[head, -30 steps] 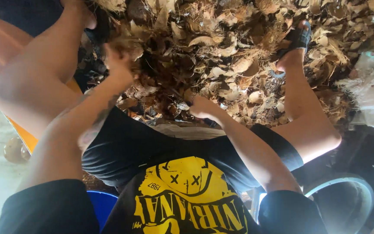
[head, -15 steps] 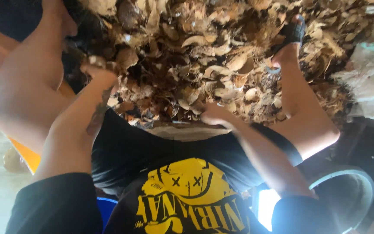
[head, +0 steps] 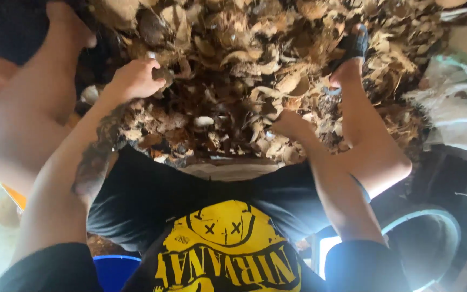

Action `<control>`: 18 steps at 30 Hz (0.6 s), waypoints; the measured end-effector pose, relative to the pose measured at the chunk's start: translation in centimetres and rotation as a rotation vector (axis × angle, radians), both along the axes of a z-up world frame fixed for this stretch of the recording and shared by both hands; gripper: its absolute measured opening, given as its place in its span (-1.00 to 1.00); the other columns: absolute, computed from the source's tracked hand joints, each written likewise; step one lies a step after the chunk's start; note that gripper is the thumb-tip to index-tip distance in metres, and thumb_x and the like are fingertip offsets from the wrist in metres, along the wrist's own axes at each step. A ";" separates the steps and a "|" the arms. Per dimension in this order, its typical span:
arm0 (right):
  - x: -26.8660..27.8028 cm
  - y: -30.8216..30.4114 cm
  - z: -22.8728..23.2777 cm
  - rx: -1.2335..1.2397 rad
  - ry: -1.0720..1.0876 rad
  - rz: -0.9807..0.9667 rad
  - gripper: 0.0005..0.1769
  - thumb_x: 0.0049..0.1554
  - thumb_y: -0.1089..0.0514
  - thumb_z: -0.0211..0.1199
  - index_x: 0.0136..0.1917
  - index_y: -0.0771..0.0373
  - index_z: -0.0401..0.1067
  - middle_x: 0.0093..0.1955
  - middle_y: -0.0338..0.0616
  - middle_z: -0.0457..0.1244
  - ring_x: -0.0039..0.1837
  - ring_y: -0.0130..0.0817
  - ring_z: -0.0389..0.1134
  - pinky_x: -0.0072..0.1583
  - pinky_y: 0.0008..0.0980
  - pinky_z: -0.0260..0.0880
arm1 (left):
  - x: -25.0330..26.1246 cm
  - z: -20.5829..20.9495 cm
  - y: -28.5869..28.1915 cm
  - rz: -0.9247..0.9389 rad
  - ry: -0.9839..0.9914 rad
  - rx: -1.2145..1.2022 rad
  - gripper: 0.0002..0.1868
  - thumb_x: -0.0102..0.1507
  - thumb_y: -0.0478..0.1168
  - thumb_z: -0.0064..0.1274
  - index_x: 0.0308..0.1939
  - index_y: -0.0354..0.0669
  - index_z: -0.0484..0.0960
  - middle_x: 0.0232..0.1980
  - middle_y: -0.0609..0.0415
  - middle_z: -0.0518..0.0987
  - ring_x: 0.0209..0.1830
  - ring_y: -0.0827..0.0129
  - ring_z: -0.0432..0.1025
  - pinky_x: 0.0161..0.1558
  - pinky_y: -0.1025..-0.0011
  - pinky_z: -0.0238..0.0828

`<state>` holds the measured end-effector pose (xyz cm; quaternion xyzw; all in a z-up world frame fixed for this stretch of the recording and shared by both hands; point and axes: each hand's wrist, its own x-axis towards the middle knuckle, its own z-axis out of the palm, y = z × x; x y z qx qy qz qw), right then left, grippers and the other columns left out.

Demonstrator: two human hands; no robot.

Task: Peeling the outer husk of coconuts using a knife and then washing them in a bucket of water.

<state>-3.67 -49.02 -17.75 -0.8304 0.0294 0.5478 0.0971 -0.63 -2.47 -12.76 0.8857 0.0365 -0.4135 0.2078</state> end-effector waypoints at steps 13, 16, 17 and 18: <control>1.0 7.6 1.9 0.040 -0.238 -0.205 -0.48 0.11 0.05 0.09 0.29 0.22 0.54 0.16 0.15 0.42 0.32 0.16 0.43 0.31 0.16 0.44 | -1.3 -6.0 -2.9 -0.263 -0.032 0.091 -0.21 0.30 -0.04 0.12 0.63 0.14 0.28 0.63 -0.23 0.22 0.63 -0.28 0.02 0.40 -0.38 0.07; -0.3 6.7 -1.1 0.046 -0.179 -0.022 -0.52 0.08 0.11 0.10 0.19 0.34 0.57 0.11 0.21 0.43 0.27 0.19 0.46 0.26 0.15 0.46 | -1.6 -7.2 -2.7 -0.250 -0.132 0.092 -0.23 0.28 -0.06 0.12 0.59 0.00 0.33 0.60 -0.31 0.21 0.62 -0.30 0.02 0.38 -0.35 0.08; -0.7 6.4 -1.5 0.070 -0.111 0.121 -0.54 0.07 0.15 0.14 0.16 0.40 0.60 0.11 0.27 0.43 0.26 0.25 0.47 0.24 0.16 0.46 | -1.4 -7.4 -2.4 -0.233 -0.224 0.078 -0.25 0.28 -0.09 0.11 0.56 -0.10 0.36 0.57 -0.36 0.21 0.60 -0.30 0.02 0.37 -0.32 0.11; -0.7 5.7 0.0 0.071 -0.117 0.122 -0.54 0.07 0.15 0.14 0.16 0.40 0.60 0.11 0.27 0.43 0.26 0.25 0.47 0.24 0.16 0.46 | -1.1 -7.9 -1.9 -0.232 -0.229 0.080 -0.25 0.28 -0.09 0.11 0.56 -0.10 0.36 0.57 -0.36 0.21 0.60 -0.30 0.02 0.37 -0.32 0.11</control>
